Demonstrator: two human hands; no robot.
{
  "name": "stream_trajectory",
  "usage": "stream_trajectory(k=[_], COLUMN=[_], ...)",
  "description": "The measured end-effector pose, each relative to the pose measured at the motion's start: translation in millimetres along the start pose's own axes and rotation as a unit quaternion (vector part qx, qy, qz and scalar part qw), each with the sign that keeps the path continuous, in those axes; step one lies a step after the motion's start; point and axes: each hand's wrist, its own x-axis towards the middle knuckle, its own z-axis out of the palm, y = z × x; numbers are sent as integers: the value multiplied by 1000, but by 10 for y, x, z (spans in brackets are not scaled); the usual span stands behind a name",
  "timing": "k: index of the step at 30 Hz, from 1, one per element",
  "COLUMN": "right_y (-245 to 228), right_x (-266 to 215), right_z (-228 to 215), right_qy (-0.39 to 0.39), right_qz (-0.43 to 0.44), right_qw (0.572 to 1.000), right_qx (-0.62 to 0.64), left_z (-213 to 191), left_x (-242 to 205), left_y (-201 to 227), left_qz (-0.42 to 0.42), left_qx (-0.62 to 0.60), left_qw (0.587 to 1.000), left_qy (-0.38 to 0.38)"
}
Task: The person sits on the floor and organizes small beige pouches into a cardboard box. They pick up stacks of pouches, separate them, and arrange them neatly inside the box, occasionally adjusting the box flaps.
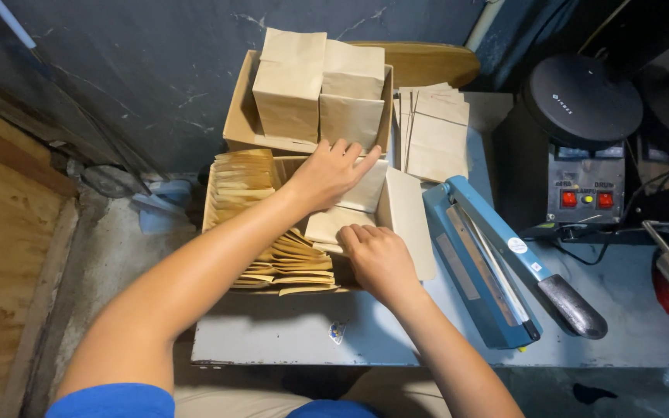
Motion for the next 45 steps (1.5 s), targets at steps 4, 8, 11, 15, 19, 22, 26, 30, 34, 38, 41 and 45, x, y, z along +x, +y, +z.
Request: stream_trajectory(k=[4,8,11,15,19,22,26,30,34,38,41,45], right_y=[-11,-13,-12,-13,-10,-19,-8,3,8,-79,-125,-27], right_x=[1,14,25,34,25,16,-13,9,1,69,103,-44], right_z=[-50,-53,-101,-105,-106,-113,-32,-49,-16,-188,-319,-37], right_qy=[2,2,-15,-13,-7,-6,3,6,4,61,126,117], right_qz=[7,6,5,10,7,4,3,14,32,52,31,11], right_qw=[1000,1000,1000,1000,1000,1000,1000,1000,999,994,988,989], right_qx=[2,2,1,5,0,1,2,-4,-9,-80,-83,-86], left_z=[193,284,292,431,386,244,-164,-44,-59,114,12,131], left_x=[49,130,252,230,178,172,239,176,32,5,100,93], left_y=[49,85,88,122,146,95,-10,27,66,98,26,80], left_qz=[-45,-96,-104,-98,-92,-72,-13,88,4,-56,-66,-76], left_qx=[-13,-85,-141,-158,-126,-108,-106,-139,-304,-351,-358,-372], left_qw=[998,984,971,970,982,988,991,967,914,865,834,826], left_qy=[-44,-123,-162,-155,-109,-86,82,196,-267,-354,-415,-417])
